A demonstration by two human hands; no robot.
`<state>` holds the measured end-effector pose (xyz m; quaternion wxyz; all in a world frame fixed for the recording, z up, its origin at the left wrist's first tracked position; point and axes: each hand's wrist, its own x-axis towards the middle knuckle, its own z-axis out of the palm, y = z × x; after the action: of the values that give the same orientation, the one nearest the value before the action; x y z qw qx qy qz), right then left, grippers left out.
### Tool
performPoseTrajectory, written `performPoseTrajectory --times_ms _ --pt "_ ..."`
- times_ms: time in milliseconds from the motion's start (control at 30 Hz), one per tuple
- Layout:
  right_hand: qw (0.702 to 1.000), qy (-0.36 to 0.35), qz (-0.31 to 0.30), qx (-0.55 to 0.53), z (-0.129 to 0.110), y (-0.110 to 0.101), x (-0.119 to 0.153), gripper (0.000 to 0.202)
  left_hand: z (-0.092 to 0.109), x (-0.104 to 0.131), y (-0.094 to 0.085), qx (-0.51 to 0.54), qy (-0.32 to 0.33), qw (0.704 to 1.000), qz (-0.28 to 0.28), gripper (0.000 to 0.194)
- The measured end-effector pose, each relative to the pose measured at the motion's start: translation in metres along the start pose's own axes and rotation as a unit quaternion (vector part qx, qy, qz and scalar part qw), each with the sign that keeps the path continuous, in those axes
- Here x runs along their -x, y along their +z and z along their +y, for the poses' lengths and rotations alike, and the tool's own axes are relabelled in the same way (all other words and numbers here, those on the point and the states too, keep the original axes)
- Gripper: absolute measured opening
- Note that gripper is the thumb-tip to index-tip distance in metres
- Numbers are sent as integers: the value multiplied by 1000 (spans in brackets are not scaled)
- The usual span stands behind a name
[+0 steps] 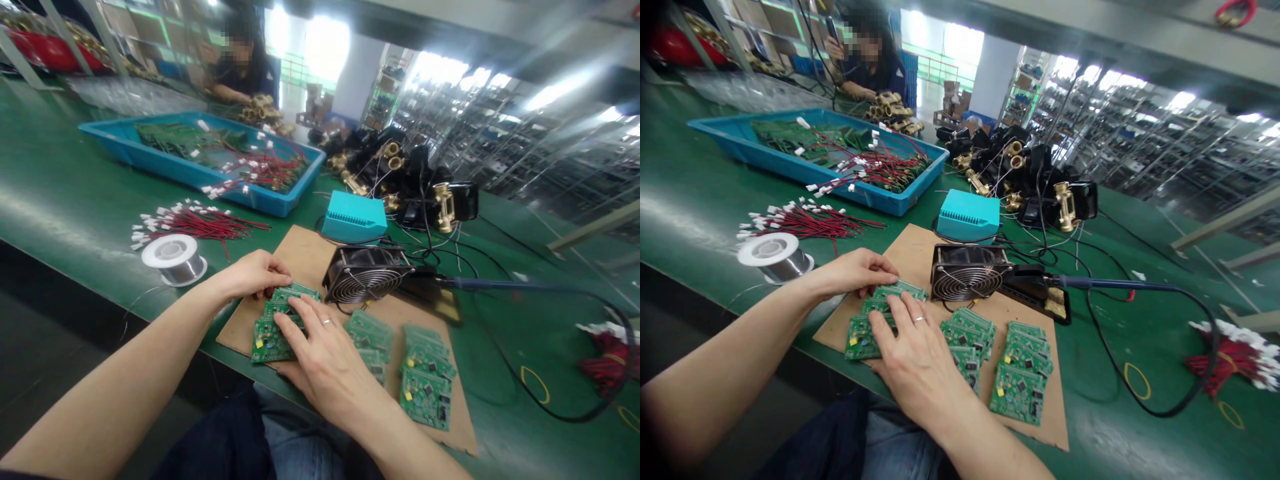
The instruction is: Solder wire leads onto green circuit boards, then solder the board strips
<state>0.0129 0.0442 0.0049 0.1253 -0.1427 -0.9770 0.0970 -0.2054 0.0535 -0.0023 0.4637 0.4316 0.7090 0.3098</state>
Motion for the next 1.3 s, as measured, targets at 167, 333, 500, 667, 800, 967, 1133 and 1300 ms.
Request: performPoseTrajectory --times_ms 167,333,500,667,800,967,1133,1300 --pt "999 -13 29 -2 2 1 1 50 -2 -4 4 18 -8 1000 2 15" --pt "998 -35 47 -7 3 0 0 40 -4 3 5 60 -11 998 31 12" --pt "999 -33 30 -25 4 1 0 48 -9 4 1 61 -12 996 66 10" --pt "999 -32 25 -28 6 2 -2 46 -10 10 -4 23 32 994 104 20" --pt "998 -42 31 -26 6 1 -3 41 -11 16 -5 3 62 997 40 23" --pt "998 -48 38 -33 6 2 -1 40 -9 16 -1 28 47 998 -13 17" --pt "997 -55 41 -28 6 3 3 39 -9 18 6 72 7 997 -1 18" --pt "997 -58 50 -25 7 4 3 40 -12 20 11 116 -10 993 11 19"
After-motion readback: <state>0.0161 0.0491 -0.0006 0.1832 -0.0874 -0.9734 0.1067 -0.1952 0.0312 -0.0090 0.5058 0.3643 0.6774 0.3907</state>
